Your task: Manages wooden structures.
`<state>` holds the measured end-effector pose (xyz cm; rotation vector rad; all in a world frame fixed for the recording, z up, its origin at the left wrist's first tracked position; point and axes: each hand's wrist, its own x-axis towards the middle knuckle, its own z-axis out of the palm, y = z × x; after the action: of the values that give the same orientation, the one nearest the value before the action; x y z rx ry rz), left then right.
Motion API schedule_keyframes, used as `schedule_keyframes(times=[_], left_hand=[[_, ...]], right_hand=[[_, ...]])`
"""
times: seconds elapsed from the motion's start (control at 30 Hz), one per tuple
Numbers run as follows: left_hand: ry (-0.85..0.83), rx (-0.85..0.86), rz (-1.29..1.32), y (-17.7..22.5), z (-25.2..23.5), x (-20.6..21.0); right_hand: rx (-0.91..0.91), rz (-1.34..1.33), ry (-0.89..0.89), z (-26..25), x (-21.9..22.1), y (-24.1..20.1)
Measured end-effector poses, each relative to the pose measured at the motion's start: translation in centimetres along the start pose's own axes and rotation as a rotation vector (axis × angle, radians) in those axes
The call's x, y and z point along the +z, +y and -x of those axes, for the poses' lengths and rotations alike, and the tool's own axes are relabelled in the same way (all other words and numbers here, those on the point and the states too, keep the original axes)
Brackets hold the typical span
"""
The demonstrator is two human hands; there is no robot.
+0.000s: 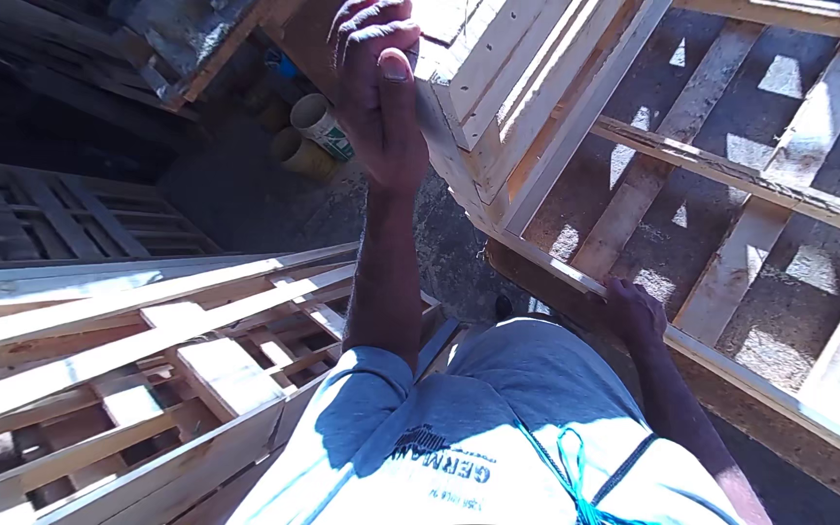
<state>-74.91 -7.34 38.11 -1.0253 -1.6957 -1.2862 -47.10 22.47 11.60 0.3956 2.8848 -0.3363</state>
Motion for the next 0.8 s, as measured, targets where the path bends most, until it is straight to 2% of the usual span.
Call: schedule_keyframes(times=[0.8], left_hand=[[0.018,0.010,0.004,0.02,0.15,0.13]], right_hand=[[-0.018,-0.006,0.016,0.09,0.05,0.03]])
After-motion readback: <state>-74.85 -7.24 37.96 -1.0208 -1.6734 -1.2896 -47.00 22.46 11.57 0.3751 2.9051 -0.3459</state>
